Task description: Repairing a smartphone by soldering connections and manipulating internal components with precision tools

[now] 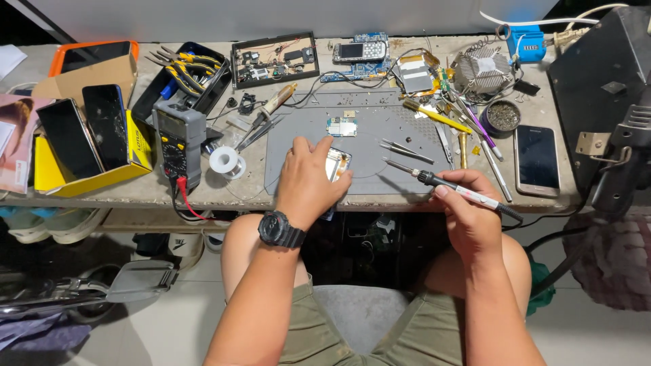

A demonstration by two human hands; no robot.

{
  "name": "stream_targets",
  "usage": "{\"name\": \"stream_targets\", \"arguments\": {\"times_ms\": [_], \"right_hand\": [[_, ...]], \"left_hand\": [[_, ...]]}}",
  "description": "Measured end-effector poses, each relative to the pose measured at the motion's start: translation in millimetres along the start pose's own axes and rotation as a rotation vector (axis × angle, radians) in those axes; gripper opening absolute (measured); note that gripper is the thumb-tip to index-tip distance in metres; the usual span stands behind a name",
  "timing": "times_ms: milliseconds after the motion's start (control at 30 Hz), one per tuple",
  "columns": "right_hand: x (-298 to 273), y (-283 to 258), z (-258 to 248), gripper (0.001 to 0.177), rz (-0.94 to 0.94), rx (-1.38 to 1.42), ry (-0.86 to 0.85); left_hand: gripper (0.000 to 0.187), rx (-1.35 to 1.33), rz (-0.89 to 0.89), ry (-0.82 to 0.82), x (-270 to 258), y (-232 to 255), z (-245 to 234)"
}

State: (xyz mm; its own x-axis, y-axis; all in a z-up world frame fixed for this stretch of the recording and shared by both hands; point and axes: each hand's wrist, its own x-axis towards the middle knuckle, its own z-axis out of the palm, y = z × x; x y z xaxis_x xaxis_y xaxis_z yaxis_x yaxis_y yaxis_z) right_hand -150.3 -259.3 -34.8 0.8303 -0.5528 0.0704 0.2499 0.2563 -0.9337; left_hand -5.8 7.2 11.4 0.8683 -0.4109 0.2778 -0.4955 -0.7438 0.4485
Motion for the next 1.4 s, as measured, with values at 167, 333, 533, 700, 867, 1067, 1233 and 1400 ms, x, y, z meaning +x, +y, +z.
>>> {"name": "stream_targets", "arguments": {"times_ms": [167, 333, 533, 700, 867, 1067, 1233, 1400], "right_hand": [[0.2, 1.5, 1.0, 0.028, 0.001, -0.014, 0.014], [-0.3, 0.6, 2.3, 0.029, -0.006, -0.042, 0.010], [-0.9, 0.9, 2.9, 0.030, -0.010, -0.073, 0.013], [-1.6, 0.8, 4.6, 0.029, -0.031, -0.079, 0.022], [-3.8, -3.4, 8.5, 0.027, -0.044, -0.064, 0.027], [-3.3, 0.2, 8.4, 0.029, -0.020, -0.066, 0.038], [-1.1, 2.7, 10.3, 0.030, -0.028, -0.082, 0.045], [-0.9, 4.2, 18.9, 0.031, -0.094, -0.062, 0.070]], "left_hand": [[0.066, 0.057, -0.111, 0.062, -3.9, 12.7, 6.4], [0.056, 0.067, -0.153, 0.116, -3.8, 10.9, 8.5], [0.061, 0.079, -0.154, 0.145, -7.0, 10.0, 6.6], [0.066, 0.124, -0.180, 0.135, -10.6, 9.4, 6.4], [0.077, -0.016, -0.055, -0.005, -10.4, 16.1, -44.0], [0.159, -0.090, 0.099, -0.553, -22.9, 12.1, -66.1], [0.152, -0.022, 0.128, -0.449, -28.8, 14.4, -41.1], [0.140, -0.086, -0.045, -0.159, -30.6, 44.3, -31.9]]}}
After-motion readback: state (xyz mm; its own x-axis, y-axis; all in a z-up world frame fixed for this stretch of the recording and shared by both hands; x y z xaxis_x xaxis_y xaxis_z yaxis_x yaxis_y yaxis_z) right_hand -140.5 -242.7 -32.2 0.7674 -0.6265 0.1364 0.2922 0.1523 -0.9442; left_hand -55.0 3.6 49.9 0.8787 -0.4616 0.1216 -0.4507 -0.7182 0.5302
